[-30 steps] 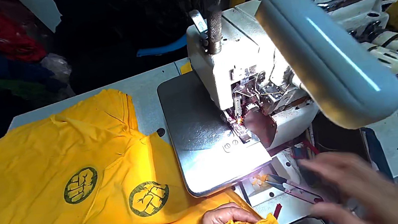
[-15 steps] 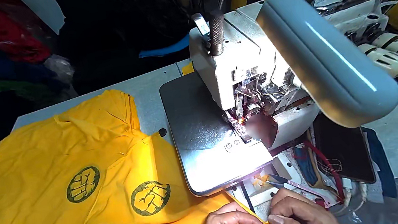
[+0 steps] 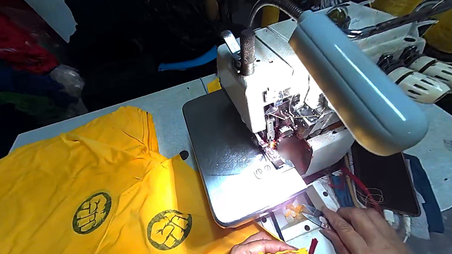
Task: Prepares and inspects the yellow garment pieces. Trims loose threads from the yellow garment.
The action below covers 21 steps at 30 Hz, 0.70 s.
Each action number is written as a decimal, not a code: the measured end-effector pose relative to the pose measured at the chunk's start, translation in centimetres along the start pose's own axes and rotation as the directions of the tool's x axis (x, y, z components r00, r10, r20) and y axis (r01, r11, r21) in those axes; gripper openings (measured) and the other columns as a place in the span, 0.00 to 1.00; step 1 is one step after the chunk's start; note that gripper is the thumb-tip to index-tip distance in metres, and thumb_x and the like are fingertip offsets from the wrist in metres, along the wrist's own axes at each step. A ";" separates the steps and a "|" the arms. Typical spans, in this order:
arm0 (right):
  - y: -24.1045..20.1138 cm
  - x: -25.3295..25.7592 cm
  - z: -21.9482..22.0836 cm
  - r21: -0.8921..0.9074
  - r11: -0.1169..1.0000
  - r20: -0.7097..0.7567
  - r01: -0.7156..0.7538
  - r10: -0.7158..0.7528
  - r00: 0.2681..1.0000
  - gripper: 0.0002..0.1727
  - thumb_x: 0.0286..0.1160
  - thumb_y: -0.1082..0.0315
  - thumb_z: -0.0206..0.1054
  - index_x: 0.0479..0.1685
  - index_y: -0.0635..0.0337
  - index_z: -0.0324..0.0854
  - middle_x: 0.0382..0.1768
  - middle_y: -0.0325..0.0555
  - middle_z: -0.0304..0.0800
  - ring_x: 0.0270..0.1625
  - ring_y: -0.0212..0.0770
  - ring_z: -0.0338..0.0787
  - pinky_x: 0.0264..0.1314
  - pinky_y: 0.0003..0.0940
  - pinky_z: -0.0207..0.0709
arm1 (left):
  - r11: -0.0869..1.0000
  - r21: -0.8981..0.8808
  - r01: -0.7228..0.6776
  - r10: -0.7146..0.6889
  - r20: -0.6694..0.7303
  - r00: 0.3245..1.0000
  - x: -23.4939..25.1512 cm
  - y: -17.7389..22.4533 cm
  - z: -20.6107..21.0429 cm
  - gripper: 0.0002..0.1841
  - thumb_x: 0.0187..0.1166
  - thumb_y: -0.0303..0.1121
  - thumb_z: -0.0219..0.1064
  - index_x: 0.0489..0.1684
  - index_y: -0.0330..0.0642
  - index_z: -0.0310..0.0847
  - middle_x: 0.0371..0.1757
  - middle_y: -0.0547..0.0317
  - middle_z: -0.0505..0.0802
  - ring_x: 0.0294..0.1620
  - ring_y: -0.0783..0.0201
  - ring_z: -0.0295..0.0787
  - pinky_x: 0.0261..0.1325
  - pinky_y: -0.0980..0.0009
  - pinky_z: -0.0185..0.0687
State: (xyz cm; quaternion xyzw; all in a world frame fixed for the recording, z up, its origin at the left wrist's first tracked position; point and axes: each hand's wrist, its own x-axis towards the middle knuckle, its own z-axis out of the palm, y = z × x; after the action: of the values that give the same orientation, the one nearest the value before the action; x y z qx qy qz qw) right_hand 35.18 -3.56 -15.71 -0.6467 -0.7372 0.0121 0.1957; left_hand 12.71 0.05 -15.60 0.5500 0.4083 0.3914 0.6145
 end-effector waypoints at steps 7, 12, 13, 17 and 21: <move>0.9 -0.3 -0.8 0.208 0.975 -0.062 0.080 -0.069 0.996 0.10 0.85 0.73 0.58 0.48 0.66 0.86 0.46 0.60 0.91 0.51 0.55 0.92 0.55 0.47 0.84 | 1.000 0.004 0.023 -0.023 -0.025 0.999 0.0 0.0 0.1 0.05 0.69 0.21 0.72 0.35 0.36 0.95 0.38 0.63 0.94 0.42 0.78 0.89 0.47 0.80 0.86; -0.6 0.3 -3.4 0.567 0.824 0.203 -0.012 -0.126 0.971 0.16 0.92 0.66 0.54 0.53 0.70 0.83 0.37 0.61 0.89 0.40 0.50 0.91 0.45 0.43 0.85 | 0.998 0.012 0.066 -0.065 -0.027 0.997 0.1 0.2 0.1 0.05 0.71 0.24 0.72 0.35 0.38 0.95 0.37 0.65 0.94 0.39 0.80 0.88 0.45 0.81 0.85; -0.5 0.3 -3.1 0.546 0.838 0.226 -0.009 -0.137 0.965 0.16 0.90 0.63 0.57 0.53 0.68 0.84 0.37 0.59 0.90 0.38 0.50 0.91 0.41 0.44 0.85 | 0.997 0.003 0.073 -0.073 -0.020 0.997 0.1 0.2 0.1 0.05 0.72 0.24 0.71 0.35 0.37 0.95 0.37 0.65 0.94 0.39 0.80 0.88 0.45 0.81 0.85; -0.4 0.2 -1.7 0.458 0.887 0.173 0.055 -0.149 0.974 0.17 0.84 0.58 0.67 0.49 0.65 0.88 0.31 0.56 0.90 0.33 0.49 0.91 0.35 0.42 0.85 | 0.995 -0.019 0.096 -0.096 0.005 0.995 0.2 0.3 -0.1 0.06 0.73 0.23 0.70 0.35 0.37 0.94 0.37 0.65 0.94 0.39 0.80 0.88 0.44 0.81 0.85; -0.5 0.4 -1.4 0.457 0.887 0.164 0.070 -0.161 0.973 0.16 0.84 0.58 0.68 0.49 0.65 0.88 0.29 0.54 0.89 0.32 0.48 0.90 0.35 0.39 0.84 | 0.994 -0.026 0.105 -0.105 0.015 0.994 0.3 0.4 -0.2 0.07 0.73 0.23 0.68 0.36 0.36 0.94 0.37 0.65 0.94 0.39 0.80 0.88 0.45 0.80 0.84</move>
State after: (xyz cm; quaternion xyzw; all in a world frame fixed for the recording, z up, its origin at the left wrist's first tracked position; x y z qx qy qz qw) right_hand 35.15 -3.63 -14.17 -0.5344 -0.7675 0.2340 0.2657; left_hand 12.57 0.41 -15.27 0.5220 0.4273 0.3602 0.6443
